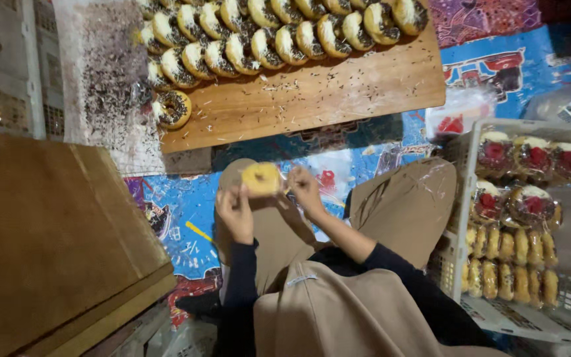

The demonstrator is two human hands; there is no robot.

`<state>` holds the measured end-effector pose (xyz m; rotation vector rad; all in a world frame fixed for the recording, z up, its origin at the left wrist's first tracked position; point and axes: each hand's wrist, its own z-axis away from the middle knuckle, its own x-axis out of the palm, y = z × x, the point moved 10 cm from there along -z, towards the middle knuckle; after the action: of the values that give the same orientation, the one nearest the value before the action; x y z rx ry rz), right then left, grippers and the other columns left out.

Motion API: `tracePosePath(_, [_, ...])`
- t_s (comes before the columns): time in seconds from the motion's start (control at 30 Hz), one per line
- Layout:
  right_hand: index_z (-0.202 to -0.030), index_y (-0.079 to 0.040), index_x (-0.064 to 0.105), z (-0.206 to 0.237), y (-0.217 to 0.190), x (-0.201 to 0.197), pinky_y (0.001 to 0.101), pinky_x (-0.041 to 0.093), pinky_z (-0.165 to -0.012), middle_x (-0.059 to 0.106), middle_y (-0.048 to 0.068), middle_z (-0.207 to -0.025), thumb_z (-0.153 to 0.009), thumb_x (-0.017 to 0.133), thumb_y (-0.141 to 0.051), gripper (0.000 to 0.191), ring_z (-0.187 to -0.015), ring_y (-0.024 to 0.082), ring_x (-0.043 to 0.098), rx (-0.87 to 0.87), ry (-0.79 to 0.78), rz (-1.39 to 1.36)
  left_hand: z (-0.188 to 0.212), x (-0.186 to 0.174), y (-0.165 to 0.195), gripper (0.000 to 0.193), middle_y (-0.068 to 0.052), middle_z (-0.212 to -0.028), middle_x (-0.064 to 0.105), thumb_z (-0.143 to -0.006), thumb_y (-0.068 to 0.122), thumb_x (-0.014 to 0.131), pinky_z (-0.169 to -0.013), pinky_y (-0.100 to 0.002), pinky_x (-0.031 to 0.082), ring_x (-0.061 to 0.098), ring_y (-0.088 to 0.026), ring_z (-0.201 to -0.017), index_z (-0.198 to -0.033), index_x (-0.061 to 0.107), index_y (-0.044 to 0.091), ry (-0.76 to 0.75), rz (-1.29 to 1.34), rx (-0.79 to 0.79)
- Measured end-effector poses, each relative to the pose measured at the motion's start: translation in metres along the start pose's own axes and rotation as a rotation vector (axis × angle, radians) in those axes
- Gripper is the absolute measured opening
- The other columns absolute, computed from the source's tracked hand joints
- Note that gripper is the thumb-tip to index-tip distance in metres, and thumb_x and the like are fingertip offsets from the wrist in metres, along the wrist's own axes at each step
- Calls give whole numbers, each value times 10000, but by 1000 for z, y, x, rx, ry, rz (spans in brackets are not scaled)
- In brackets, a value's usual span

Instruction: The person sits on the floor and individually wraps small pastries in clear plastic bags. They pick up each pastry, place it into a bag, and set the wrapped item into a nearby crate.

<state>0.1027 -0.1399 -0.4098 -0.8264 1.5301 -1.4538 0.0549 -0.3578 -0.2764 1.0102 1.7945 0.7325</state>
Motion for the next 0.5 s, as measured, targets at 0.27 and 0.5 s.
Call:
tracePosePath(0.27, [-893, -59, 732, -35, 60, 10, 338, 540, -718, 727, 107, -831, -898, 708, -258, 200, -759, 224, 704, 174, -175, 333, 59, 17, -147, 256, -31, -695, 614, -998, 192, 724, -550, -255, 439, 582, -99, -606, -838, 566, 70, -137, 241, -556])
tracePosePath(0.5, [-1070, -29, 718, -46, -17, 58, 420, 538, -798, 707, 153, -1039, -795, 685, -141, 299, -989, 331, 679, -620, -343, 861, -18, 71, -159, 224, -16, -719, 656, -952, 165, 766, -582, -224, 516, 641, -76, -637, -864, 584, 69, -166, 345, -471])
